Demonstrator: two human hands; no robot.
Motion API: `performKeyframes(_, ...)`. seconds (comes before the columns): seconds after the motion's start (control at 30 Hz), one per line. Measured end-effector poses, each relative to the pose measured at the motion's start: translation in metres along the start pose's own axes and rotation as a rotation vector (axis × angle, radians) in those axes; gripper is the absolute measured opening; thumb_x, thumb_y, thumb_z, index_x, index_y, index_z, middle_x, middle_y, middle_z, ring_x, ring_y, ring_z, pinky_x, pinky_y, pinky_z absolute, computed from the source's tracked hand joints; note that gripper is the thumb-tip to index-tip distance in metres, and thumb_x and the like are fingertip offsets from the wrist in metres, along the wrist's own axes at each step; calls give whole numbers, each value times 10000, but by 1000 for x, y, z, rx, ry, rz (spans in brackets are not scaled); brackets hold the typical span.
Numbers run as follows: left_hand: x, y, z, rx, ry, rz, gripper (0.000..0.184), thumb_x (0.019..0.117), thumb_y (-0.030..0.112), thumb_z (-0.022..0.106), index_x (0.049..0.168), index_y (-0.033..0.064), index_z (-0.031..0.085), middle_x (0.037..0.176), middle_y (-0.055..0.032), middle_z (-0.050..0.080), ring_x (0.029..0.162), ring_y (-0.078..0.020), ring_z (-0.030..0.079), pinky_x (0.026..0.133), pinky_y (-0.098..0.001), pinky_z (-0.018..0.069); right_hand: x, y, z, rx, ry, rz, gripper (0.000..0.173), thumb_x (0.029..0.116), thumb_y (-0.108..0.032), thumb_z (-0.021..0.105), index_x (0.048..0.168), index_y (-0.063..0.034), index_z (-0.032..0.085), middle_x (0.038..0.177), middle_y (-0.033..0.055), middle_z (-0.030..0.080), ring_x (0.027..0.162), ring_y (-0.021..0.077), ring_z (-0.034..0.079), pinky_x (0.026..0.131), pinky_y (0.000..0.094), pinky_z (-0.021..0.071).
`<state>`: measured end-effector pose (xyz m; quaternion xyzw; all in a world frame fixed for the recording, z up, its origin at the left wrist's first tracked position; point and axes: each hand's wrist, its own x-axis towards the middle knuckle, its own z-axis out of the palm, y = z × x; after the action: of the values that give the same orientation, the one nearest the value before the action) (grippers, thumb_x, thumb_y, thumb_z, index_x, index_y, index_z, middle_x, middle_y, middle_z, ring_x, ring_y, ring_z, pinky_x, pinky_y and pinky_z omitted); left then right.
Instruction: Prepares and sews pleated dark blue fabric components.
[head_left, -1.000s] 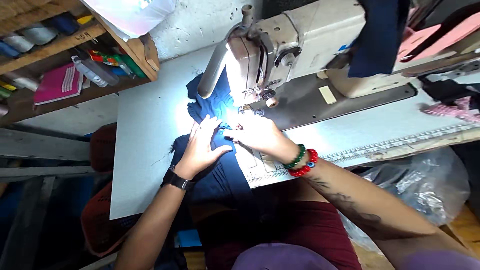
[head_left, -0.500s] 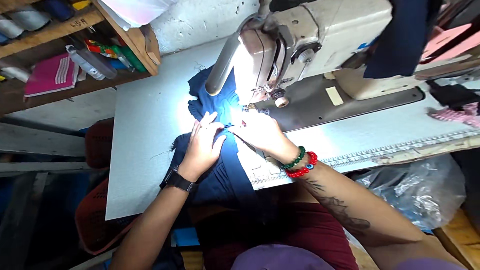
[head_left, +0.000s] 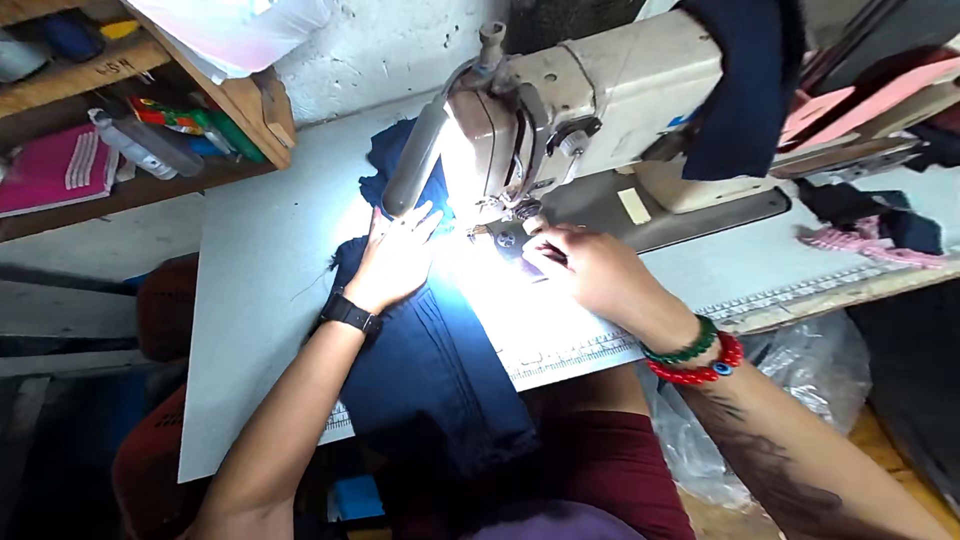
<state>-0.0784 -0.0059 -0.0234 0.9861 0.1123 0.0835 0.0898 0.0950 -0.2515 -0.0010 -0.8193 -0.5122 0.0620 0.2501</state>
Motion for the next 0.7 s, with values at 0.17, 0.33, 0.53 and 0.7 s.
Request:
performKeyframes(0.17,-12,31,4,-25,28,85,523,1055,284,367,1526,93,492,1581,-106,466,1524,-318,325,1208,-688,151,4,6,2,157,-41,-40,192,1035,-190,583,1087,-88,737,1006,97,707,880,247,685,780,509,565)
performKeyframes(0.33,7,21,6,-38,16,79,502,1063,312,379,1457,61,563,1567,-108,485,1512,-327,350,1221,-650,166,61,-6,7,246,-164,124,206,1019,-176,630,951,7,694,781,164,671,682,287,652,687,502,538)
performKeyframes(0.53,42,-3,-1,-63,-5,77,484,1056,283,418,1465,66,559,1560,-143,487,1515,-330,347,1238,-645,99,97,-8,12,-25,-346,147,300,1032,-128,582,1125,142,677,1151,324,671,1153,449,619,1029,580,421)
performKeyframes(0.7,46,-5,3,-101,114,93,474,1007,231,502,1412,-2,582,1516,-193,518,1499,-340,370,1263,-532,169,99,-16,5,-242,-517,97,342,1089,-39,408,1291,196,553,1355,386,541,1330,506,484,1126,588,332)
